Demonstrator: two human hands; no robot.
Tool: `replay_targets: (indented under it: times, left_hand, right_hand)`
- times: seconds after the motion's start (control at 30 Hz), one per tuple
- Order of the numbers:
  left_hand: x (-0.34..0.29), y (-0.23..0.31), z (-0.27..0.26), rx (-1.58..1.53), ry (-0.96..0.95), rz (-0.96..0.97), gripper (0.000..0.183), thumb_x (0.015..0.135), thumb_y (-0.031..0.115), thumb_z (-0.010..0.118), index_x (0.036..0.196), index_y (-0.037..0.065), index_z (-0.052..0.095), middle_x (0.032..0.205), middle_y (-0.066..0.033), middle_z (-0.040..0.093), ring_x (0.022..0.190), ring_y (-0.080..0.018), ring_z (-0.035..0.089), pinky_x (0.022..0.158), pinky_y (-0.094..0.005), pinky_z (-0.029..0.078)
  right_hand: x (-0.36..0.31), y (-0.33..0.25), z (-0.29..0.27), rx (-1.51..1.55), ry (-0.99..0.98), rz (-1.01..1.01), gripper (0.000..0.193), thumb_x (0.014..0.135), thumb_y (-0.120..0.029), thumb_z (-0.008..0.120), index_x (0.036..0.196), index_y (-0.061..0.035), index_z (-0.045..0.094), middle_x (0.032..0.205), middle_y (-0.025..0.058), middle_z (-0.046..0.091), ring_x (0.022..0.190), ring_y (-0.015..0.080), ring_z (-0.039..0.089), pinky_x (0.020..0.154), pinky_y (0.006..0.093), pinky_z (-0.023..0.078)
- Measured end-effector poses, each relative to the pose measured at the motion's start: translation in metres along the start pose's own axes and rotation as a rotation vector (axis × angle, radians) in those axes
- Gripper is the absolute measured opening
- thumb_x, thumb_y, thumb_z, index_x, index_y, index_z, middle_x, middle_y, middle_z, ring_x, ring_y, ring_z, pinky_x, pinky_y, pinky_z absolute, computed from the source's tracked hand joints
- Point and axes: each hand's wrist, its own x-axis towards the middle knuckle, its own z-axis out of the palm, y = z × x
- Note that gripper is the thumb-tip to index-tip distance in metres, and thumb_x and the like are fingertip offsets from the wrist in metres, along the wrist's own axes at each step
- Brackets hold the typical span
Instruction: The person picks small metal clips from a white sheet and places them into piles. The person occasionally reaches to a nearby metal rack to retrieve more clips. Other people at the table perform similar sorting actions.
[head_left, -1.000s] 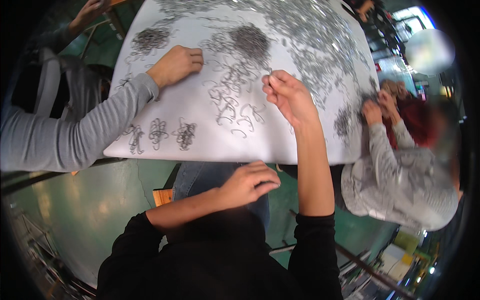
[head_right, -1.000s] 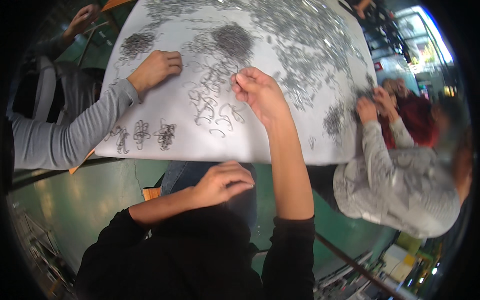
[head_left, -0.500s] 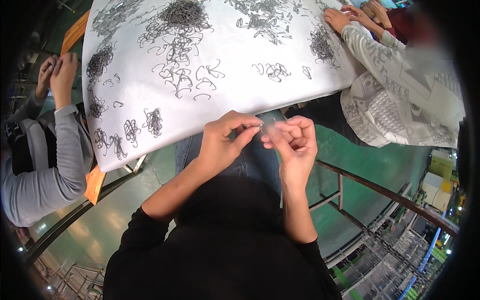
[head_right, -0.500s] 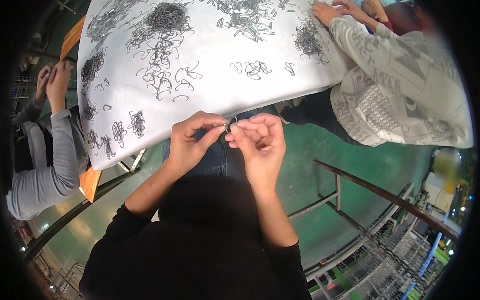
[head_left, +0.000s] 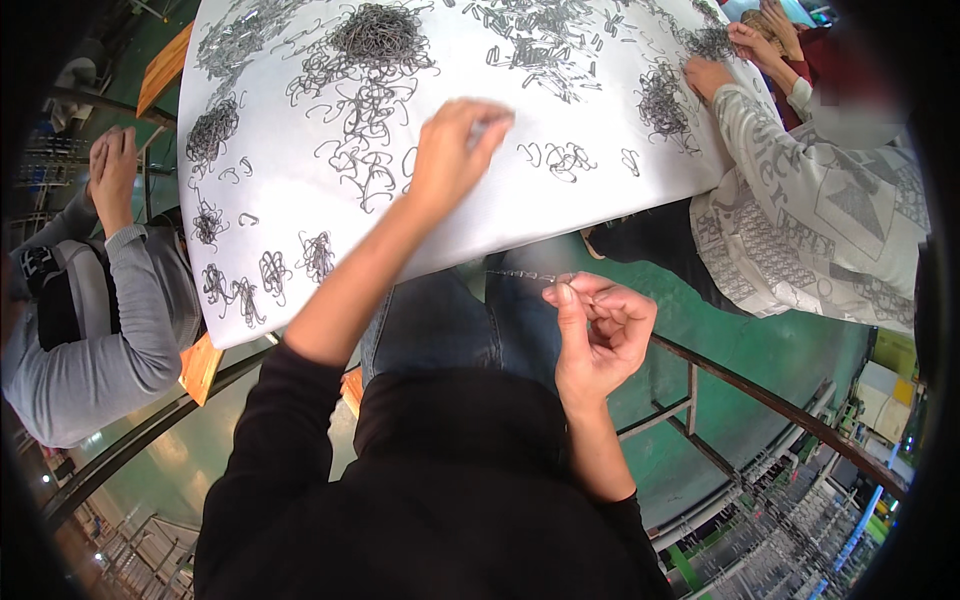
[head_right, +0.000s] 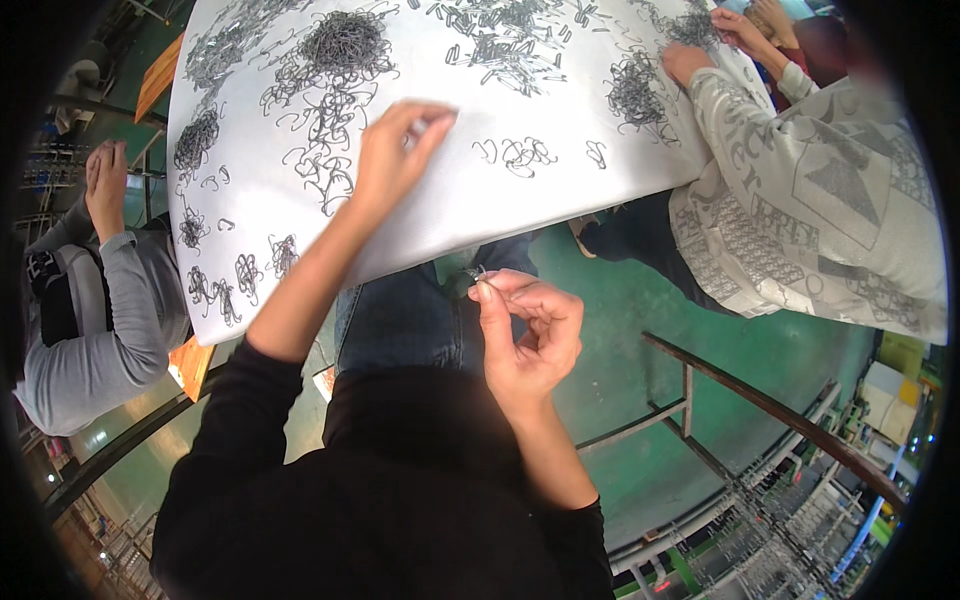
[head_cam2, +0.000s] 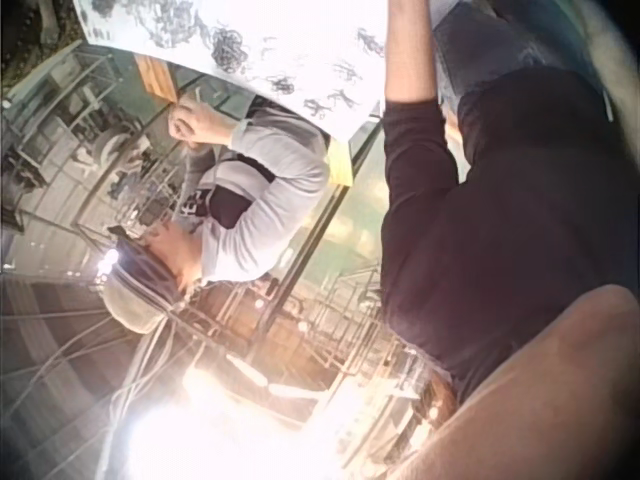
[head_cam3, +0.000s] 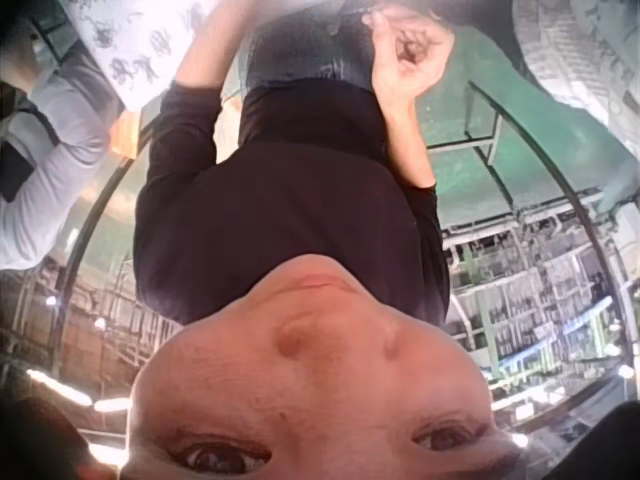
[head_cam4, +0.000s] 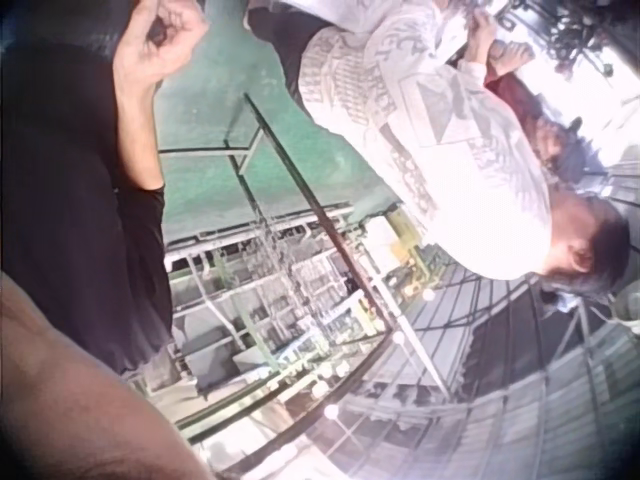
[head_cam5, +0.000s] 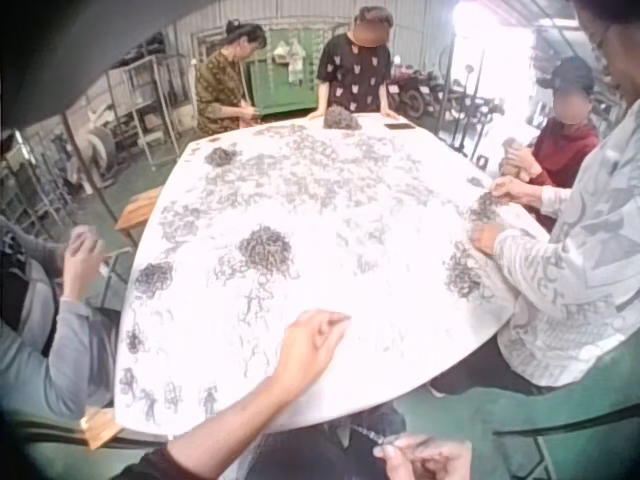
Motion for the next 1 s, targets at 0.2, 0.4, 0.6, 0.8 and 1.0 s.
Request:
replay_targets:
  times: [0.2, 0.4, 0.6, 0.8, 1.0]
  left_hand:
    - [0.079, -0.062, 0.071, 0.496, -0.017, 0.284, 0.021, 0.086, 0.013, 0.064, 0.104, 0.005, 0.071, 0.099, -0.0137, 0.067, 0.099, -0.0280, 0.061, 0.080, -0.0370, 0.053]
    - [0.094, -0.083, 0.088, 0.898, -0.284, 0.439, 0.024, 0.078, 0.000, 0.057, 0.099, 0.001, 0.068, 0.096, -0.0161, 0.066, 0.095, -0.0290, 0.064, 0.081, -0.0377, 0.055]
    - [0.057, -0.018, 0.026, 0.187, -0.203, -0.139, 0.024, 0.085, 0.012, 0.063, 0.106, 0.004, 0.070, 0.095, -0.0086, 0.072, 0.086, -0.0213, 0.068, 0.080, -0.0307, 0.053]
    - [-0.032, 0.089, -0.033, -0.553, -0.303, -0.494, 0.020, 0.088, 0.007, 0.068, 0.108, 0.002, 0.069, 0.097, -0.0048, 0.071, 0.088, -0.0080, 0.064, 0.080, -0.0242, 0.050]
    - [-0.056, 0.120, -0.039, -0.698, -0.208, -0.383, 0.018, 0.088, 0.001, 0.066, 0.105, 0.002, 0.069, 0.092, -0.0021, 0.070, 0.085, -0.0065, 0.063, 0.077, -0.0238, 0.051]
  right_hand:
    - [0.003, -0.005, 0.001, -0.023, -0.013, 0.008, 0.028, 0.083, 0.015, 0.064, 0.095, -0.0004, 0.044, 0.086, 0.0168, 0.065, 0.079, 0.0213, 0.067, 0.073, 0.0311, 0.057]
    - [0.007, -0.009, -0.004, 0.045, 0.013, -0.013, 0.029, 0.083, 0.016, 0.064, 0.096, -0.0003, 0.044, 0.087, 0.0169, 0.065, 0.077, 0.0214, 0.067, 0.074, 0.0319, 0.057]
    - [0.012, -0.007, -0.004, 0.007, -0.022, -0.027, 0.030, 0.083, 0.016, 0.063, 0.098, -0.0017, 0.044, 0.092, 0.0164, 0.065, 0.080, 0.0189, 0.067, 0.071, 0.0309, 0.060]
    - [0.014, 0.003, -0.002, -0.020, -0.043, -0.015, 0.031, 0.083, 0.015, 0.063, 0.099, -0.0033, 0.044, 0.095, 0.0152, 0.065, 0.080, 0.0182, 0.068, 0.073, 0.0303, 0.059]
    - [0.011, 0.002, 0.008, -0.101, -0.009, -0.034, 0.028, 0.084, 0.012, 0.066, 0.099, -0.0015, 0.047, 0.095, 0.0151, 0.066, 0.079, 0.0163, 0.068, 0.072, 0.0271, 0.058]
